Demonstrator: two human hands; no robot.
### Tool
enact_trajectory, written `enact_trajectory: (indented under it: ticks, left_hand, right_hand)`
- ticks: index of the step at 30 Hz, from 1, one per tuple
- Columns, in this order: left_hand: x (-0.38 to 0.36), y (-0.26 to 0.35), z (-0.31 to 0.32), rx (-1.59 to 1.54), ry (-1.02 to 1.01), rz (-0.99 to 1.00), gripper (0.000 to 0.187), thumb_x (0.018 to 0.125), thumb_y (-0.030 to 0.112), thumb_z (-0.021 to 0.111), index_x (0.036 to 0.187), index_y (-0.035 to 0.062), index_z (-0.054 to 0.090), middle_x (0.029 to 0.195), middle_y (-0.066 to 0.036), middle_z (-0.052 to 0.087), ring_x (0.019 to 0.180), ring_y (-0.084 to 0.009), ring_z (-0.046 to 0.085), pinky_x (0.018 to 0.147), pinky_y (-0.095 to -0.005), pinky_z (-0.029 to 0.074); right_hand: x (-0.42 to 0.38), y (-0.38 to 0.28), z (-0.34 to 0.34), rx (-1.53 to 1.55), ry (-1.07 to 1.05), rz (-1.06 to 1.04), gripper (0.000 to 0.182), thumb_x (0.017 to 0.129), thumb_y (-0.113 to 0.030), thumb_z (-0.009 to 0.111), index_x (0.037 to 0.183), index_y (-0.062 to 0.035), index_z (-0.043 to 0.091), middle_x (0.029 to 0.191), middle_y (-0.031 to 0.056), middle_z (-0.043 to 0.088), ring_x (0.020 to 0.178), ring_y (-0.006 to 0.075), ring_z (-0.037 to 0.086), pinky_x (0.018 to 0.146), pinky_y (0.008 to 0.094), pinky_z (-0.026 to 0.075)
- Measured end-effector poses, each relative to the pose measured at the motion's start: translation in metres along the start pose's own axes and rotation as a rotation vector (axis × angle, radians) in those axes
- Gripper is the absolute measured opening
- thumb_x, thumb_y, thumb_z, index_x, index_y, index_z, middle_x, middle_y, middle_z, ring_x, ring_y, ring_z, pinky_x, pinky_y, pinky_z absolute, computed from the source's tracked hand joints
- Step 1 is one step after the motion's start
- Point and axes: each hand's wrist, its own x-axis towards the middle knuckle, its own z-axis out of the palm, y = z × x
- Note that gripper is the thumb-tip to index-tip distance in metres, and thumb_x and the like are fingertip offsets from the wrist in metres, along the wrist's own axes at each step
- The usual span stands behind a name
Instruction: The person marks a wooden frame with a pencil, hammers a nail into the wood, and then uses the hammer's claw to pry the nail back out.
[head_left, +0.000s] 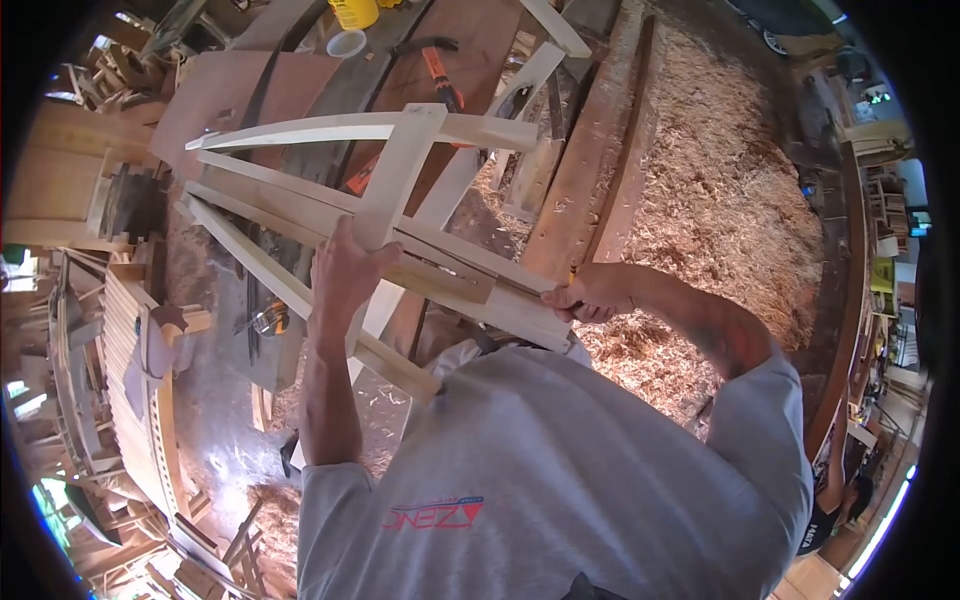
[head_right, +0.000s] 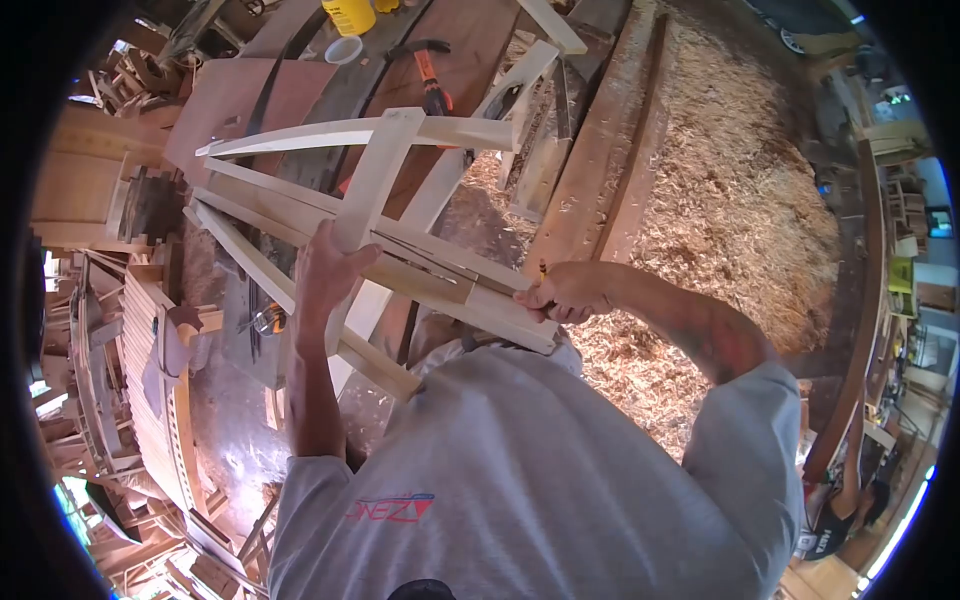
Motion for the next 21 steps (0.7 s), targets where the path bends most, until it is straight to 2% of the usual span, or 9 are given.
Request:
enact_trajectory:
  ticks: [2, 9, 12, 14, 15, 16, 18, 19, 21]
  left_hand:
    - [0.001, -0.004, 0.002, -0.012, -0.010, 0.000, 0.063, 0.069, 0.036, 0.076, 0.116, -0.0029, 0.058, 0.103, -0.025, 0.069, 0.102, -0.0421, 0.064, 0.090, -0.0474, 0.049]
    - [0.000, -0.001, 0.001, 0.014, -0.030, -0.003, 0.065, 0.070, 0.034, 0.075, 0.120, -0.0026, 0.056, 0.107, -0.027, 0.067, 0.105, -0.0418, 0.063, 0.091, -0.0476, 0.048]
    - [-0.001, -0.002, 0.004, 0.024, -0.013, 0.000, 0.066, 0.071, 0.034, 0.074, 0.122, -0.0026, 0.055, 0.109, -0.027, 0.067, 0.106, -0.0422, 0.062, 0.091, -0.0480, 0.048]
    - [0.000, -0.004, 0.006, 0.036, 0.005, 0.012, 0.066, 0.071, 0.034, 0.074, 0.122, -0.0026, 0.054, 0.109, -0.027, 0.067, 0.107, -0.0425, 0.062, 0.091, -0.0482, 0.048]
    - [0.001, -0.007, 0.009, 0.044, 0.011, 0.026, 0.066, 0.072, 0.035, 0.074, 0.123, -0.0026, 0.054, 0.109, -0.026, 0.067, 0.106, -0.0428, 0.062, 0.091, -0.0485, 0.048]
    - [0.002, -0.008, 0.010, 0.057, 0.011, 0.047, 0.066, 0.072, 0.035, 0.074, 0.123, -0.0026, 0.054, 0.109, -0.026, 0.067, 0.106, -0.0430, 0.062, 0.091, -0.0487, 0.048]
    - [0.001, 0.000, 0.005, 0.038, -0.018, 0.046, 0.066, 0.073, 0.035, 0.074, 0.123, -0.0022, 0.053, 0.109, -0.026, 0.067, 0.106, -0.0430, 0.062, 0.091, -0.0488, 0.047]
    - [0.000, 0.005, 0.003, -0.005, -0.038, 0.021, 0.066, 0.073, 0.036, 0.074, 0.123, -0.0018, 0.053, 0.109, -0.026, 0.067, 0.106, -0.0429, 0.062, 0.092, -0.0488, 0.047]
    - [-0.001, 0.007, 0.003, 0.004, -0.053, 0.007, 0.066, 0.074, 0.036, 0.074, 0.123, -0.0015, 0.053, 0.109, -0.026, 0.067, 0.106, -0.0429, 0.062, 0.092, -0.0486, 0.047]
  right_hand:
    - [0.006, -0.001, -0.008, -0.007, -0.121, 0.116, 0.044, 0.099, -0.047, 0.056, 0.082, -0.0062, 0.056, 0.052, -0.0076, 0.032, 0.040, 0.0036, 0.026, 0.036, 0.0215, 0.018]
    - [-0.004, -0.001, -0.003, 0.022, -0.099, 0.171, 0.045, 0.099, -0.049, 0.054, 0.084, -0.0066, 0.058, 0.054, -0.0063, 0.036, 0.041, 0.0040, 0.028, 0.037, 0.0223, 0.021]
    - [-0.024, 0.001, 0.007, -0.112, 0.138, -0.036, 0.045, 0.098, -0.048, 0.056, 0.090, -0.0047, 0.063, 0.057, -0.0031, 0.049, 0.045, 0.0063, 0.043, 0.041, 0.0232, 0.033]
    - [-0.026, 0.018, 0.016, -0.326, 0.347, -0.428, 0.041, 0.098, -0.041, 0.059, 0.098, 0.0000, 0.065, 0.066, 0.0016, 0.061, 0.058, 0.0130, 0.061, 0.051, 0.0295, 0.046]
    - [-0.027, 0.024, 0.024, -0.666, 0.484, -0.607, 0.036, 0.095, -0.036, 0.063, 0.101, -0.0004, 0.062, 0.075, 0.0080, 0.066, 0.071, 0.0236, 0.069, 0.060, 0.0375, 0.053]
    - [-0.025, 0.026, 0.032, -0.645, 0.491, -0.621, 0.036, 0.095, -0.036, 0.063, 0.101, -0.0004, 0.062, 0.075, 0.0080, 0.066, 0.071, 0.0236, 0.069, 0.060, 0.0375, 0.053]
    - [-0.015, 0.023, 0.053, -1.107, 0.823, -0.637, 0.039, 0.093, -0.038, 0.063, 0.100, 0.0007, 0.059, 0.073, 0.0174, 0.066, 0.072, 0.0334, 0.068, 0.064, 0.0457, 0.051]
    - [-0.010, 0.017, 0.062, -1.042, 0.879, -0.656, 0.035, 0.095, -0.034, 0.060, 0.102, -0.0005, 0.056, 0.075, 0.0204, 0.066, 0.075, 0.0386, 0.067, 0.066, 0.0489, 0.052]
    - [0.010, 0.013, 0.066, -1.034, 0.955, -0.686, 0.034, 0.096, -0.034, 0.058, 0.100, -0.0005, 0.056, 0.074, 0.0200, 0.066, 0.074, 0.0379, 0.067, 0.065, 0.0482, 0.052]
